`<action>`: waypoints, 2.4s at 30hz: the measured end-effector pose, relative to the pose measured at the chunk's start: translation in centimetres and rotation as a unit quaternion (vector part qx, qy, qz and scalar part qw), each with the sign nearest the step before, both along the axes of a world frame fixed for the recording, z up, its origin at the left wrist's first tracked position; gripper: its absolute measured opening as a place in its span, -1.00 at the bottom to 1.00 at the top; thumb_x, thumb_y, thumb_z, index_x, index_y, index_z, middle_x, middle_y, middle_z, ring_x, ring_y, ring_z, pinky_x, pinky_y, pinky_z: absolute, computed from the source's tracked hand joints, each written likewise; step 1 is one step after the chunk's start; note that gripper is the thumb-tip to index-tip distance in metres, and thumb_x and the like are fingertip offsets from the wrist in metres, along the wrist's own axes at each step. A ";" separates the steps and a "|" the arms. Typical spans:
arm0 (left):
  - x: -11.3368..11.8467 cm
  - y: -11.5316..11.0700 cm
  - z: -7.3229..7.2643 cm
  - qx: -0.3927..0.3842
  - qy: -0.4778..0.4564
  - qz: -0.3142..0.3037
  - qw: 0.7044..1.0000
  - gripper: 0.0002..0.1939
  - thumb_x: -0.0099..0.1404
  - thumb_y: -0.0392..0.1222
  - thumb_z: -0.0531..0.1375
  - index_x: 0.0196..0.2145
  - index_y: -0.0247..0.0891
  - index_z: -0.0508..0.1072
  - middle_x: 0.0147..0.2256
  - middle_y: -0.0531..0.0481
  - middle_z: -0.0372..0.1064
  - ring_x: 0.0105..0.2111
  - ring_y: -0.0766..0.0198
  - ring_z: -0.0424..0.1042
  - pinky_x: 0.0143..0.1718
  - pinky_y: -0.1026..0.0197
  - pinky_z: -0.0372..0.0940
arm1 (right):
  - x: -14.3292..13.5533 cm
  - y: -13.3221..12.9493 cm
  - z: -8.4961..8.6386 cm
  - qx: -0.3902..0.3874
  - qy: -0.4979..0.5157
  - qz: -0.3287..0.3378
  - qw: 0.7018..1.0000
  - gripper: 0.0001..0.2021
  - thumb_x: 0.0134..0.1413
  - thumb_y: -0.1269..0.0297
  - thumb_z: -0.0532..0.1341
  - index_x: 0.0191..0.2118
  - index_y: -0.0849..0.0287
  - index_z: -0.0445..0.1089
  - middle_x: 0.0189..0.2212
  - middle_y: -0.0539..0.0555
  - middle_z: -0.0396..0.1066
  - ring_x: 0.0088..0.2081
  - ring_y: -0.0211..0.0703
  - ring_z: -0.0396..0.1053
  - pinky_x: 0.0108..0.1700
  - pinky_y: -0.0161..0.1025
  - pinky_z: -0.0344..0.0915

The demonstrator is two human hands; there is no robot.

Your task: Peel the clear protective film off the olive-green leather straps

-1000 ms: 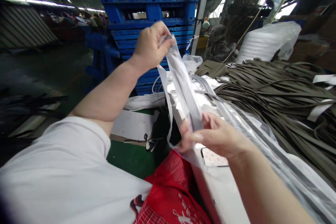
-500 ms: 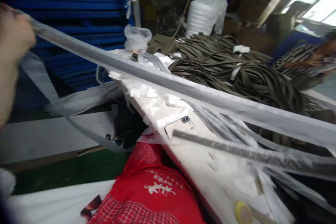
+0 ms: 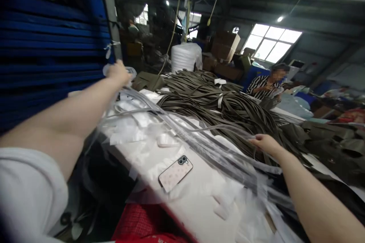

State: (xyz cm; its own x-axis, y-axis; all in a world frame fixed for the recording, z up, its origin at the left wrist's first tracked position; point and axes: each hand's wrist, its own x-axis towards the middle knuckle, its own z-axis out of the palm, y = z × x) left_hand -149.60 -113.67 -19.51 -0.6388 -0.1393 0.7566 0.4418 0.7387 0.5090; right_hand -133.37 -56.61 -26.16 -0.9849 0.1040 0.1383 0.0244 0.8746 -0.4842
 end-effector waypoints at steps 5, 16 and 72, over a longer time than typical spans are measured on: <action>3.1 4.6 -6.8 -0.088 -0.200 -0.037 0.975 -0.57 0.07 -0.10 0.45 -0.18 -0.40 0.49 -0.35 -0.09 0.54 -0.29 0.20 0.48 -0.15 0.22 0.32 | -3.8 -5.0 -7.3 0.008 0.077 0.028 0.997 -0.81 -0.27 0.28 0.39 -0.63 0.17 0.37 -0.65 0.06 0.38 -0.58 -0.04 0.37 -0.46 -0.14 0.25; 23.7 12.9 -17.2 0.208 -0.316 -0.267 0.886 -0.63 0.29 -0.07 0.25 -0.01 -0.28 0.44 -0.35 -0.02 0.54 -0.32 0.24 0.52 -0.19 0.23 0.37 | 8.1 -29.6 -13.7 -0.273 -0.227 0.389 0.850 -0.73 0.01 0.13 0.32 -0.26 0.23 0.40 -0.42 0.08 0.47 -0.44 -0.16 0.35 -0.41 -0.26 0.28; 28.9 20.7 -23.7 0.078 -0.399 -0.393 0.825 -0.39 0.47 0.21 -0.22 -0.44 -0.23 0.36 -0.46 -0.02 0.34 -0.39 0.19 0.33 -0.29 0.18 0.18 | 30.9 -6.4 -20.0 0.186 0.139 -0.179 0.956 -0.71 0.26 0.15 0.17 -0.02 0.19 0.44 -0.02 0.29 0.43 -0.01 0.17 0.39 0.08 0.09 0.32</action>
State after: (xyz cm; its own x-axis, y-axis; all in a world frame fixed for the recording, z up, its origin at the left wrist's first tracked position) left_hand -120.71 -92.99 -43.23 -0.8640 0.4993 0.0646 0.2319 0.2807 0.9314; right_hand -102.49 -63.01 -46.11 -0.8150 0.3202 0.4830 0.2694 0.9473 -0.1734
